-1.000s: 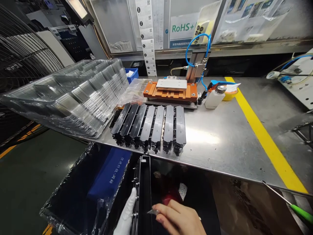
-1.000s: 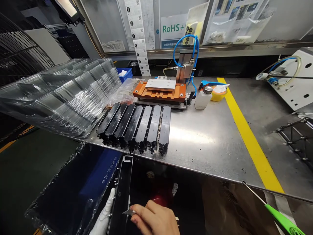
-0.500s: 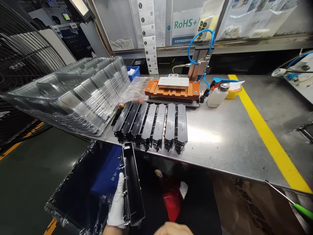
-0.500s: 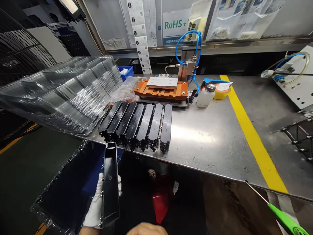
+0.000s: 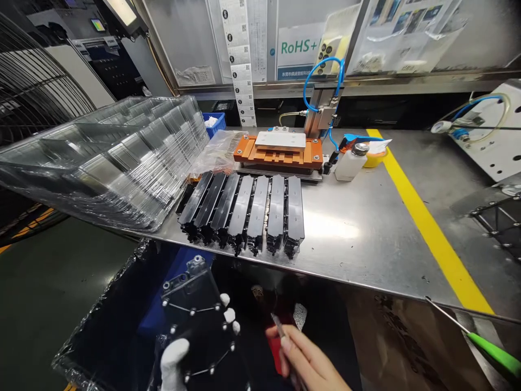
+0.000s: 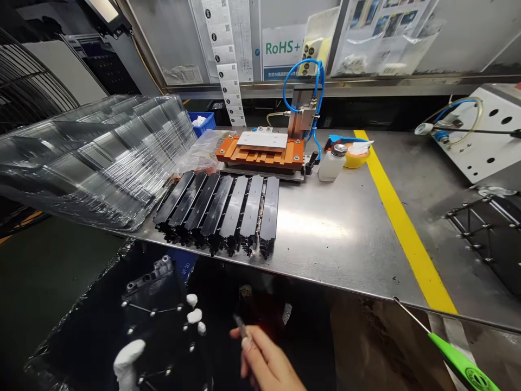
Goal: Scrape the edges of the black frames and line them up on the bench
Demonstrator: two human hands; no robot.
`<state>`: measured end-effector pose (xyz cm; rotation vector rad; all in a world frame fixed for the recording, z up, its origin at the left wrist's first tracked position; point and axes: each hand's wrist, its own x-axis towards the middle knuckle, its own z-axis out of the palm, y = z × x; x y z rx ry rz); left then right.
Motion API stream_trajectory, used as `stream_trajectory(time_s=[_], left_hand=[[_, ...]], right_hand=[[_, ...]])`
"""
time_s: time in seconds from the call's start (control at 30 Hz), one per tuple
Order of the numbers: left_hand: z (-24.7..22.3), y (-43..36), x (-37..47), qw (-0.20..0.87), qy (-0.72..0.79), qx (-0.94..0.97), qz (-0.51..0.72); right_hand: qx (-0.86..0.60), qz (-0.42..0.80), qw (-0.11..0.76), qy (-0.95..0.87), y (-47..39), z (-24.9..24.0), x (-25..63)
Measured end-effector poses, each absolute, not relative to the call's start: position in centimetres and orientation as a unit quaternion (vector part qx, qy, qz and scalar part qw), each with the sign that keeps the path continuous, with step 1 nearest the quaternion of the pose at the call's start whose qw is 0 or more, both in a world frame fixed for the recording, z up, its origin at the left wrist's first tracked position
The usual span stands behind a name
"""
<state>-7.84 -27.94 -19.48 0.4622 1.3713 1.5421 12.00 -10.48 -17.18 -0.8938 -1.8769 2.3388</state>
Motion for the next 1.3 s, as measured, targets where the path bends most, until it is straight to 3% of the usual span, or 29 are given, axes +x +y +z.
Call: stream_trajectory(time_s=[0.13, 0.27, 0.37, 0.57, 0.87, 1.07, 1.3], left_hand=[[-18.5, -26.2, -6.3, 0.392, 0.684, 0.299, 0.538], [-18.9, -24.9, -4.8, 0.114, 0.782, 0.532, 0.303], [-18.7, -24.8, -4.3, 0.039, 0.791, 0.541, 0.283], [-18.4, -25.3, -4.2, 0.041, 0.795, 0.521, 0.308], [-17.9, -24.6, -4.1, 0.083, 0.81, 0.495, 0.303], [-17.0, -24.0, -3.5, 0.043, 0.797, 0.522, 0.302], [-17.3, -24.8, -3.8, 0.176, 0.767, 0.525, 0.324]], right_hand=[[-0.339, 0.612, 0.076, -0.71, -7.6, -17.6, 12.8], [-0.291, 0.541, 0.082, -0.785, -6.8, -15.7, 12.6], [-0.261, 0.479, 0.123, -0.829, -6.7, -14.7, 11.8], [-0.22, 0.365, 0.223, -0.877, -7.1, -14.8, 10.8], [-0.225, 0.396, 0.226, -0.861, -7.4, -14.9, 11.1], [-0.247, 0.456, 0.202, -0.831, -8.3, -15.2, 11.3], [-0.317, 0.528, 0.253, -0.747, -9.7, -15.9, 10.4]])
